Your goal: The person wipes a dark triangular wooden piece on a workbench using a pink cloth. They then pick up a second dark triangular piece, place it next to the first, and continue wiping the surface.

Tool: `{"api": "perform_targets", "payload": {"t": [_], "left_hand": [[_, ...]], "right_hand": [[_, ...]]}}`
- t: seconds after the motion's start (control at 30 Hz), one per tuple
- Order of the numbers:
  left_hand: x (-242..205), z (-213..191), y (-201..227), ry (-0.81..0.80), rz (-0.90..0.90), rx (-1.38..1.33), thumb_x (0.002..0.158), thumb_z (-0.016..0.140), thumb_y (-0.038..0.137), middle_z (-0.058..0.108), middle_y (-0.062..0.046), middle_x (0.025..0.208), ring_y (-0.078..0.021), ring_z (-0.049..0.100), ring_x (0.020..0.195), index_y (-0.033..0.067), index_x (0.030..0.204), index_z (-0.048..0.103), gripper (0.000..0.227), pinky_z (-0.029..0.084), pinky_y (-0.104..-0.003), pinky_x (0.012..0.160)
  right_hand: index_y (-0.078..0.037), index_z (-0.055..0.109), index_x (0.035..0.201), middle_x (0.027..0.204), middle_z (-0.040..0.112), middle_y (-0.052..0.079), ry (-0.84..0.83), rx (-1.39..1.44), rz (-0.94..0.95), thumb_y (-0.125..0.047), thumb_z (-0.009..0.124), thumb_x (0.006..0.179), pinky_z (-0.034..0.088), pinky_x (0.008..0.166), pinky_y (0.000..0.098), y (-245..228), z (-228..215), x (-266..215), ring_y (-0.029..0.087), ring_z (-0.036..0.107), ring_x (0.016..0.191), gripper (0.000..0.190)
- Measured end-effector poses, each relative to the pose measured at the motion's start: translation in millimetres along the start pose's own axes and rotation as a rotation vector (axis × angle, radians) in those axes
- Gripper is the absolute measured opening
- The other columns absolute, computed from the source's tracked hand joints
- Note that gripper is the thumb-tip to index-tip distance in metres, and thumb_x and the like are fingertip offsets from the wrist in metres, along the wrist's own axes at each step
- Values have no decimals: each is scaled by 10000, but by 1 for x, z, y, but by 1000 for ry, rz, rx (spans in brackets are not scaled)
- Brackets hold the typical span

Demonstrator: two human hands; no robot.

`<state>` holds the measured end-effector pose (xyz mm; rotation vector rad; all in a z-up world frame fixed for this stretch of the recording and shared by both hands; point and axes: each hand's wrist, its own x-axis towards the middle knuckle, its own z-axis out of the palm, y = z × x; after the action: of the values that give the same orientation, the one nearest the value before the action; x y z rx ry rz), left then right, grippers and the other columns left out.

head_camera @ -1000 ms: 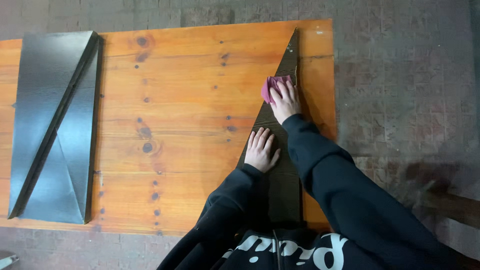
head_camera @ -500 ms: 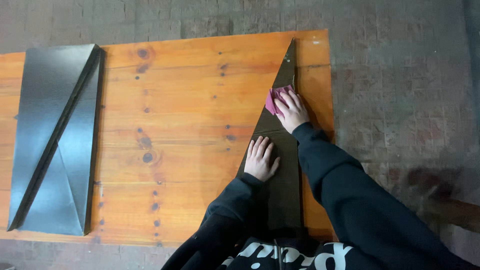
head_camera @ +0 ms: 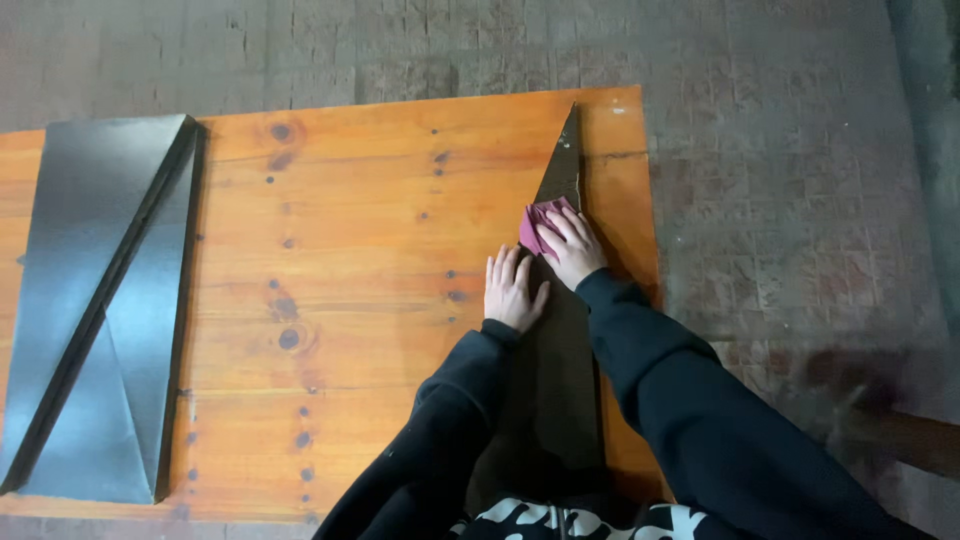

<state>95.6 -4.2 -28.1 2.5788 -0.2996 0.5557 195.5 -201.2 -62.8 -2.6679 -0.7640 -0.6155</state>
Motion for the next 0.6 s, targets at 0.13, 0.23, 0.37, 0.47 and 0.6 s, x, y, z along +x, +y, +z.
{"api": "perform_targets", "payload": {"t": [0.13,0.23,0.37,0.47,0.6], "left_hand": [[4,6,0,-9,35,9,960,841,526,661,-216,1641,-427,617,1592,100,1496,750,691,444,-618,1365],[2,5,2,-24,36,12,988,817,514,646,-227,1658,-429,642,1566,91,1509,740,676,490,-572,1339],[2,4,3,-14,53,33,1008,809,511,645,-237,1660,-438,654,1547,80,1506,746,662,511,-556,1319],[2,4,2,-27,46,33,989,803,521,641,-238,1660,-440,659,1539,80,1507,742,683,521,-560,1308],[4,-2,4,-100,9,13,956,841,485,617,-227,1676,-441,634,1560,93,1549,713,722,519,-576,1315]], "right_hand": [[-246,756,1553,1651,650,106,10,-6,16,-301,981,844,509,1282,654,10,6,5,470,609,1557,747],[-248,766,1551,1642,658,101,63,-21,46,-322,967,877,506,1277,649,12,18,12,468,609,1551,707],[-280,796,1510,1600,686,97,133,-100,44,-351,989,828,522,1253,655,5,22,23,469,643,1504,712],[-274,792,1504,1587,691,102,156,-92,17,-344,980,848,530,1238,644,-6,23,30,468,659,1481,686],[-265,807,1479,1596,696,101,132,-23,-8,-331,980,833,549,1217,662,-14,3,25,478,664,1482,672]]}}
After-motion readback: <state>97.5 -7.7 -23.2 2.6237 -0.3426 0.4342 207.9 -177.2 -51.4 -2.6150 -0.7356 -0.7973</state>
